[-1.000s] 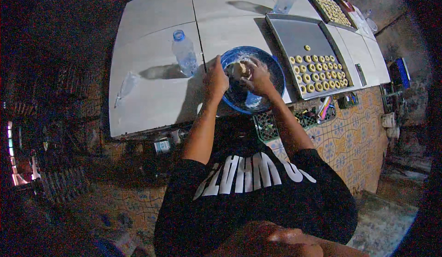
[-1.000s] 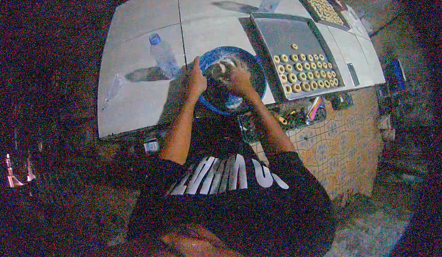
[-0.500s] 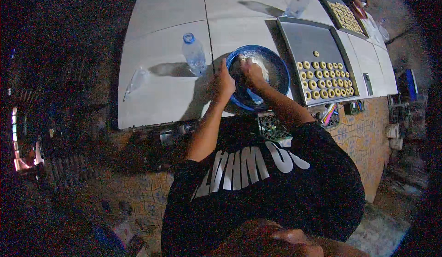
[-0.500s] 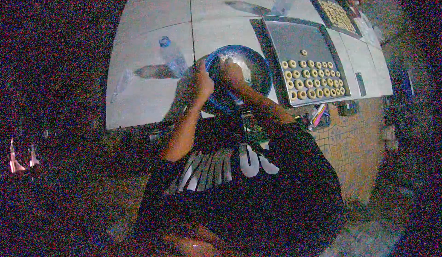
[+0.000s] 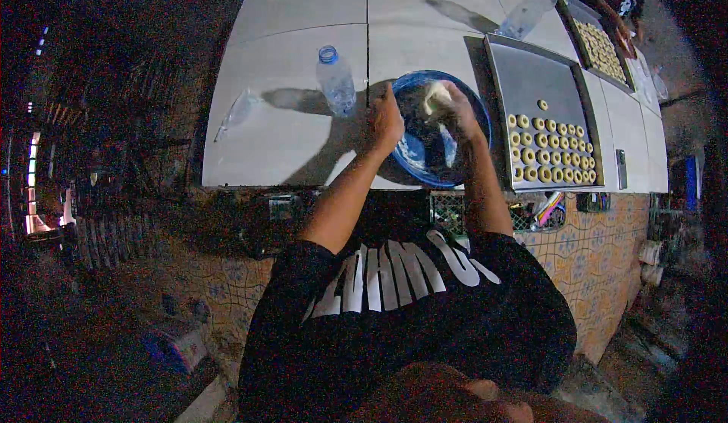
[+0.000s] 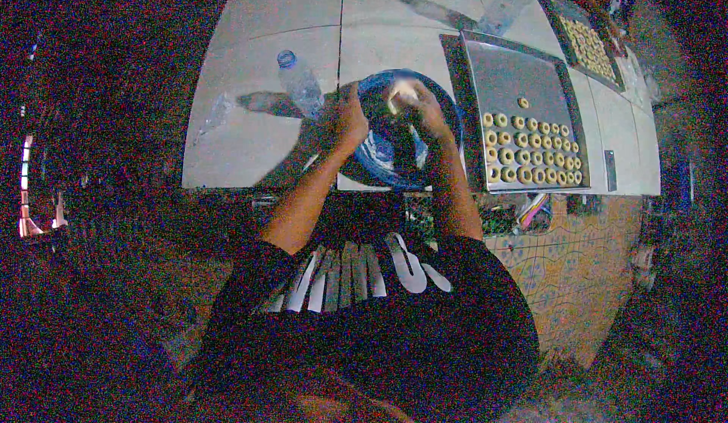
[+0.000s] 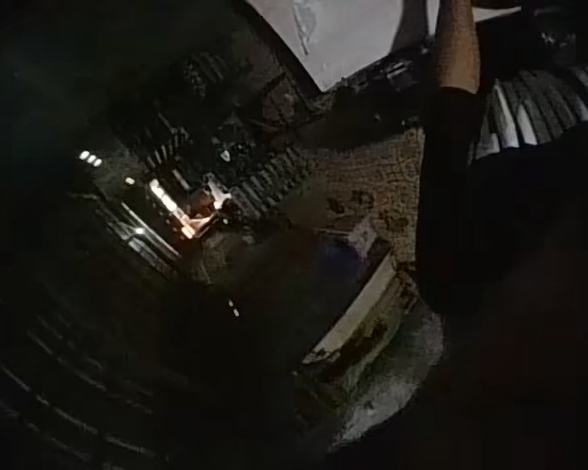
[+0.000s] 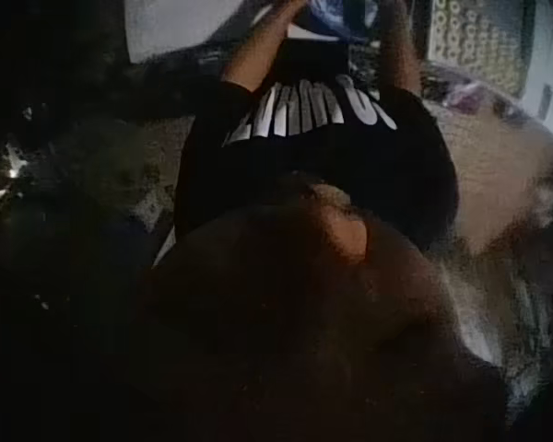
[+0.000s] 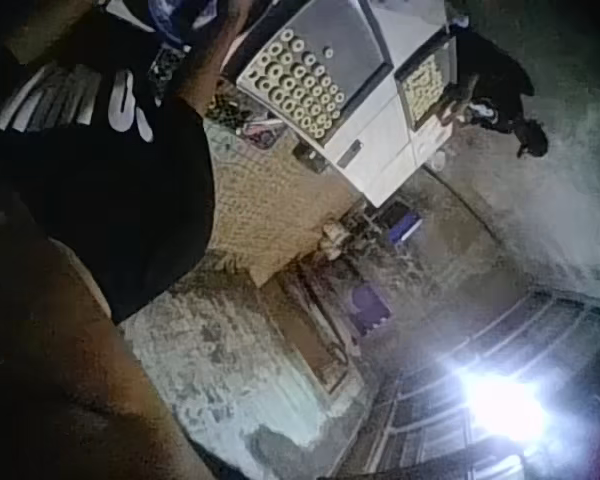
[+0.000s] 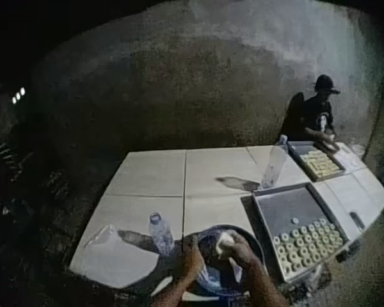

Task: The person mixes and kneads dough in a bowl by hand.

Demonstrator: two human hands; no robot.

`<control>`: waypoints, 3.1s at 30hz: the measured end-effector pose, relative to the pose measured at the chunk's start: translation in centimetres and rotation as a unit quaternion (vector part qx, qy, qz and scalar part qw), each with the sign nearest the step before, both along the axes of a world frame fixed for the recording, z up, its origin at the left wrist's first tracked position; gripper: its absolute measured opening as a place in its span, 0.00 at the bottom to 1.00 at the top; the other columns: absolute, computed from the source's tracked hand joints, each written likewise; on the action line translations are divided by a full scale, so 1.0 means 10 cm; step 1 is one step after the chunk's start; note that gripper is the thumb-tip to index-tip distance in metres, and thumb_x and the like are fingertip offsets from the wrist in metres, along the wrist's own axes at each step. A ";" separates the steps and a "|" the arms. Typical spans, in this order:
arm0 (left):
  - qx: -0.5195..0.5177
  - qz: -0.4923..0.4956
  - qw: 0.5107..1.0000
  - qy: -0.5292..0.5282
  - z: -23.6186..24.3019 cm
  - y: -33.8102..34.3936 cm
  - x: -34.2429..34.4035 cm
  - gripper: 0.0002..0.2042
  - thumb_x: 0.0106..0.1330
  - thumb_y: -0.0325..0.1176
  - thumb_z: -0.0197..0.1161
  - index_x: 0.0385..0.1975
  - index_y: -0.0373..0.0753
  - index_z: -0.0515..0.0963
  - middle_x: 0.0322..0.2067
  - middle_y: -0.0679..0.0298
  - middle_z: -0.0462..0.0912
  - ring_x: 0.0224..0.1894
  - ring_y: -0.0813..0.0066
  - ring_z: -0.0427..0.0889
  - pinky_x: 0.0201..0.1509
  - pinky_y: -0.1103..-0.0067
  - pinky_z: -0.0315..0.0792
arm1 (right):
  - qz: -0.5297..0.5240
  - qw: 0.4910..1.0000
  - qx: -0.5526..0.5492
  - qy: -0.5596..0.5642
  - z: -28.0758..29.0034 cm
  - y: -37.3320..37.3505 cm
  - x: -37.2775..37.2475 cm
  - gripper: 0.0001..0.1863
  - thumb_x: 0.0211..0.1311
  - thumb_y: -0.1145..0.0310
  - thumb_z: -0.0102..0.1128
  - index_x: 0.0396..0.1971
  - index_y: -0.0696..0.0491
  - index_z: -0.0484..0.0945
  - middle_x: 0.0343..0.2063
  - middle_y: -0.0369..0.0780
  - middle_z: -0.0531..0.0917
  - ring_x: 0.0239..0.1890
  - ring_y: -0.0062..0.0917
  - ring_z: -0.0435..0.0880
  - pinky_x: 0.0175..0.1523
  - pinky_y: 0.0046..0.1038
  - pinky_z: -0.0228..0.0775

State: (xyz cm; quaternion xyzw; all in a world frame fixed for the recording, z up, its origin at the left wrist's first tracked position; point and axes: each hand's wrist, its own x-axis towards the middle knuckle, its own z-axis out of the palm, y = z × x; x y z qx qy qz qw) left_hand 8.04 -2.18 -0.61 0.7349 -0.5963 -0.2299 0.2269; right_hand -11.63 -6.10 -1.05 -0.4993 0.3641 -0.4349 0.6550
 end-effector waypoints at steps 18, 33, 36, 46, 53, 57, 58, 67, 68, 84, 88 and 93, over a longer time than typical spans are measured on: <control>-0.088 -0.038 0.995 -0.001 -0.24 -0.13 0.05 0.33 0.58 0.19 0.56 0.67 0.39 0.59 0.45 0.38 0.76 0.49 0.36 0.77 0.53 0.56 0.73 | 0.109 0.976 -0.070 0.177 0.73 0.33 -0.39 0.17 0.60 0.60 0.68 0.43 0.57 0.82 0.37 0.38 0.87 0.41 0.29 0.84 0.44 0.32 0.77; -0.117 -0.060 0.965 0.226 -0.38 -0.24 0.23 0.24 0.57 0.15 0.57 0.56 0.32 0.72 0.49 0.47 0.79 0.54 0.53 0.78 0.60 0.67 0.70 | 0.007 0.705 -0.364 0.609 -0.20 0.84 0.75 0.13 0.59 0.70 0.52 0.43 0.53 0.77 0.41 0.52 0.78 0.37 0.46 0.83 0.39 0.43 0.79; -0.160 -0.047 0.961 0.221 -0.33 -0.19 0.23 0.23 0.56 0.14 0.55 0.55 0.32 0.73 0.47 0.47 0.80 0.52 0.52 0.80 0.58 0.68 0.71 | 0.014 0.724 -0.280 0.630 -0.30 0.67 0.82 0.14 0.58 0.70 0.55 0.44 0.55 0.77 0.37 0.53 0.81 0.38 0.47 0.83 0.40 0.45 0.76; -0.156 -0.063 0.963 0.209 -0.39 -0.28 0.27 0.26 0.53 0.14 0.57 0.55 0.33 0.73 0.48 0.46 0.81 0.52 0.53 0.81 0.58 0.66 0.73 | -0.164 0.982 0.097 0.004 -0.47 0.15 0.11 0.18 0.64 0.64 0.60 0.50 0.58 0.78 0.42 0.40 0.85 0.42 0.25 0.83 0.47 0.28 0.76; -0.137 -0.064 0.964 0.217 -0.39 -0.36 0.28 0.22 0.55 0.19 0.62 0.53 0.35 0.76 0.50 0.50 0.81 0.54 0.55 0.79 0.62 0.68 0.70 | -0.210 0.945 -0.130 0.213 0.11 0.68 -0.17 0.24 0.65 0.71 0.60 0.60 0.57 0.71 0.60 0.41 0.74 0.59 0.26 0.74 0.63 0.28 0.67; -0.121 -0.075 0.967 0.210 -0.25 -0.39 0.26 0.20 0.53 0.18 0.60 0.49 0.34 0.78 0.44 0.50 0.84 0.49 0.57 0.83 0.57 0.69 0.73 | -0.063 0.958 -0.092 0.265 0.39 0.84 -0.26 0.21 0.63 0.69 0.64 0.56 0.57 0.77 0.53 0.44 0.82 0.58 0.30 0.79 0.64 0.31 0.67; -0.131 -0.085 0.963 0.218 -0.23 -0.40 0.26 0.20 0.51 0.17 0.59 0.46 0.33 0.79 0.42 0.50 0.85 0.46 0.58 0.84 0.55 0.70 0.74 | -0.074 0.962 -0.097 0.244 0.41 0.85 -0.26 0.21 0.62 0.70 0.66 0.54 0.57 0.78 0.48 0.44 0.85 0.52 0.29 0.82 0.60 0.31 0.71; -0.129 -0.120 0.944 0.279 -0.37 -0.12 0.35 0.18 0.64 0.23 0.58 0.55 0.30 0.71 0.52 0.51 0.78 0.56 0.61 0.77 0.64 0.71 0.66 | 0.137 0.767 -0.306 0.547 0.07 0.89 0.20 0.36 0.55 0.69 0.65 0.66 0.47 0.65 0.55 0.56 0.75 0.52 0.50 0.79 0.56 0.43 0.74; -0.085 -0.082 0.949 0.292 -0.37 -0.07 0.35 0.20 0.65 0.25 0.57 0.57 0.30 0.70 0.54 0.50 0.77 0.58 0.59 0.76 0.64 0.70 0.66 | 0.138 0.751 -0.305 0.569 0.00 0.85 0.29 0.33 0.57 0.68 0.62 0.65 0.49 0.66 0.52 0.56 0.76 0.50 0.50 0.80 0.54 0.44 0.74; -0.057 0.039 0.984 0.166 -0.20 0.08 0.41 0.22 0.69 0.28 0.56 0.62 0.32 0.67 0.56 0.41 0.75 0.59 0.44 0.75 0.62 0.62 0.68 | 0.111 0.973 0.097 -0.180 -0.72 -0.16 0.56 0.25 0.62 0.55 0.64 0.52 0.59 0.76 0.46 0.44 0.82 0.45 0.30 0.83 0.51 0.33 0.77; -0.061 0.053 0.983 0.162 -0.18 0.11 0.40 0.20 0.68 0.26 0.55 0.60 0.32 0.69 0.54 0.42 0.77 0.54 0.44 0.78 0.59 0.64 0.70 | -0.150 0.988 -0.020 0.004 -0.56 -0.27 0.17 0.21 0.66 0.61 0.57 0.55 0.54 0.71 0.49 0.47 0.79 0.48 0.38 0.81 0.52 0.35 0.74; -0.094 0.043 0.988 0.115 -0.37 0.04 0.44 0.22 0.67 0.29 0.56 0.60 0.31 0.69 0.55 0.41 0.76 0.56 0.45 0.76 0.62 0.64 0.68 | -0.050 0.957 -0.161 0.236 -0.11 0.27 0.12 0.19 0.68 0.69 0.61 0.56 0.54 0.74 0.53 0.40 0.79 0.50 0.24 0.80 0.55 0.27 0.74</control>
